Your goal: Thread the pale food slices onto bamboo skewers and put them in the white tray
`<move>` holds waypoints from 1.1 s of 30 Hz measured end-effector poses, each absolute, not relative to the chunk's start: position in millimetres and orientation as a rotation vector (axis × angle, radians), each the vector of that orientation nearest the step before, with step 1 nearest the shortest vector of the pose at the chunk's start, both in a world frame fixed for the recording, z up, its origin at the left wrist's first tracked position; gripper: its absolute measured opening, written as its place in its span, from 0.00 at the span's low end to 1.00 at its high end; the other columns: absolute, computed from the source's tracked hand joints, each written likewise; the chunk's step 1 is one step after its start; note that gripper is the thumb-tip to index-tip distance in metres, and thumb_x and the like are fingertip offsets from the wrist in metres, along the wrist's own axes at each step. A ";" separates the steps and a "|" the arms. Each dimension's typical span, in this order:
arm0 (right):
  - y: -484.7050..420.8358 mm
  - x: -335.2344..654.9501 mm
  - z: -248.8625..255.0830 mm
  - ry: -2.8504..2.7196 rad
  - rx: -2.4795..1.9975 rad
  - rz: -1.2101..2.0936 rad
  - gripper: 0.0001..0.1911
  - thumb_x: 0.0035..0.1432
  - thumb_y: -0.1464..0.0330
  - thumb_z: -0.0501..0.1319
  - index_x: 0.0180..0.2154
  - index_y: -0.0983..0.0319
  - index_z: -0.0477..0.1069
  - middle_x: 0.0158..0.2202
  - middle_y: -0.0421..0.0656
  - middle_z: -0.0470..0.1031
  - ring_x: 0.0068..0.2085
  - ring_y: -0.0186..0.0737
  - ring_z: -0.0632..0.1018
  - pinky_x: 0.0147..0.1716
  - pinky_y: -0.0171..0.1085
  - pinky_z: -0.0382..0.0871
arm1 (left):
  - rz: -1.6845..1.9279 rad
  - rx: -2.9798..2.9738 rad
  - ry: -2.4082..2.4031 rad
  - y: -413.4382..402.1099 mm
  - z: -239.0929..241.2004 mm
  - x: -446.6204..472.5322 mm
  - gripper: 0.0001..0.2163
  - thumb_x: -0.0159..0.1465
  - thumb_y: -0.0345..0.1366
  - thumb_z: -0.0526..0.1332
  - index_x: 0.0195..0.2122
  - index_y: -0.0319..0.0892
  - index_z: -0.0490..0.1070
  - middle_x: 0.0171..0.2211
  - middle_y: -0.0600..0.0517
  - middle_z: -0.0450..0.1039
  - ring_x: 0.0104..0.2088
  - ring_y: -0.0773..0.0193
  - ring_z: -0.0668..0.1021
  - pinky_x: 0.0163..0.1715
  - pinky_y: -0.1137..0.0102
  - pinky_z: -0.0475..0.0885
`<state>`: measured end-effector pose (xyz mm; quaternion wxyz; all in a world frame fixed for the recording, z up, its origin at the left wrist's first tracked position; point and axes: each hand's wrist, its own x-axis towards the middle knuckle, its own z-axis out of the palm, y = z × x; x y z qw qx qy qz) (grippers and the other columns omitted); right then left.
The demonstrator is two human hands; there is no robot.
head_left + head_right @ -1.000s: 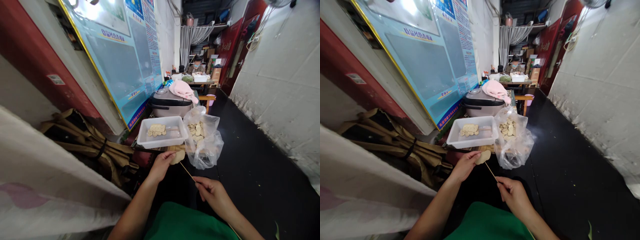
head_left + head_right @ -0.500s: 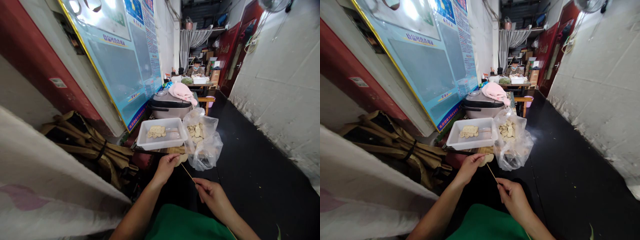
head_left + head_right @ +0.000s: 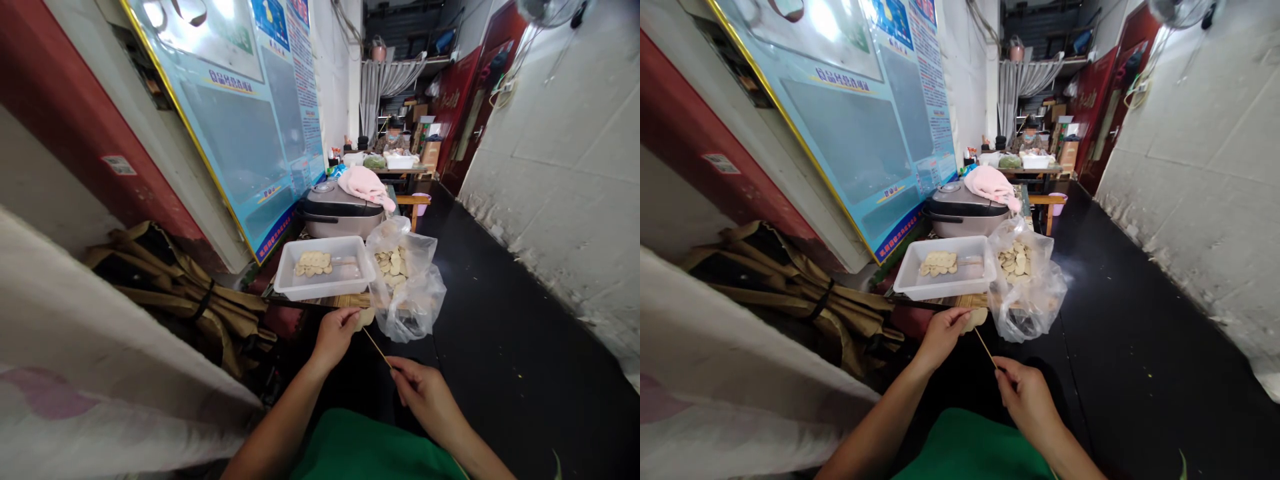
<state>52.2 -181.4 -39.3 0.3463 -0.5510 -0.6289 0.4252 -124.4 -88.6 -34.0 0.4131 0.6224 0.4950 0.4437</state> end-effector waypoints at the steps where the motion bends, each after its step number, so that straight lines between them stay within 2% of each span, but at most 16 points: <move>1: -181.3 52.1 -40.2 -1.644 -1.430 1.088 0.21 0.60 0.64 0.50 0.47 0.68 0.73 0.17 0.36 0.63 0.18 0.32 0.63 0.18 0.31 0.56 | 1.117 1.572 1.248 -88.7 -34.2 -124.0 0.13 0.60 0.39 0.56 0.41 0.39 0.75 0.39 0.48 0.78 0.39 0.59 0.78 0.43 0.66 0.70; 11: -180.4 51.2 -48.0 -1.700 -1.410 0.946 0.19 0.61 0.66 0.51 0.47 0.65 0.74 0.20 0.38 0.69 0.18 0.33 0.67 0.18 0.31 0.60 | 1.175 1.644 1.285 -93.1 -27.2 -119.3 0.13 0.61 0.38 0.55 0.42 0.41 0.76 0.41 0.48 0.77 0.42 0.58 0.77 0.46 0.65 0.69; 26: -180.4 50.2 -46.2 -1.645 -1.396 0.876 0.19 0.61 0.64 0.51 0.47 0.67 0.73 0.18 0.38 0.69 0.19 0.35 0.69 0.19 0.31 0.62 | 1.199 1.466 1.226 -88.5 -29.0 -115.2 0.13 0.59 0.39 0.58 0.41 0.39 0.76 0.40 0.47 0.78 0.40 0.58 0.78 0.44 0.65 0.69; 29: -181.3 51.2 -46.9 -1.627 -1.388 0.862 0.20 0.61 0.64 0.52 0.47 0.66 0.74 0.18 0.37 0.68 0.19 0.35 0.70 0.19 0.31 0.63 | 1.182 1.341 1.199 -87.4 -24.4 -116.6 0.13 0.56 0.39 0.61 0.39 0.38 0.76 0.38 0.47 0.78 0.39 0.59 0.78 0.42 0.66 0.70; 33: -181.6 53.3 -54.4 -1.593 -1.349 0.825 0.19 0.61 0.62 0.53 0.46 0.64 0.75 0.18 0.37 0.68 0.21 0.35 0.70 0.21 0.31 0.65 | 1.078 1.163 1.101 -88.2 -14.8 -119.3 0.16 0.53 0.42 0.64 0.39 0.37 0.76 0.34 0.47 0.78 0.32 0.60 0.78 0.31 0.69 0.71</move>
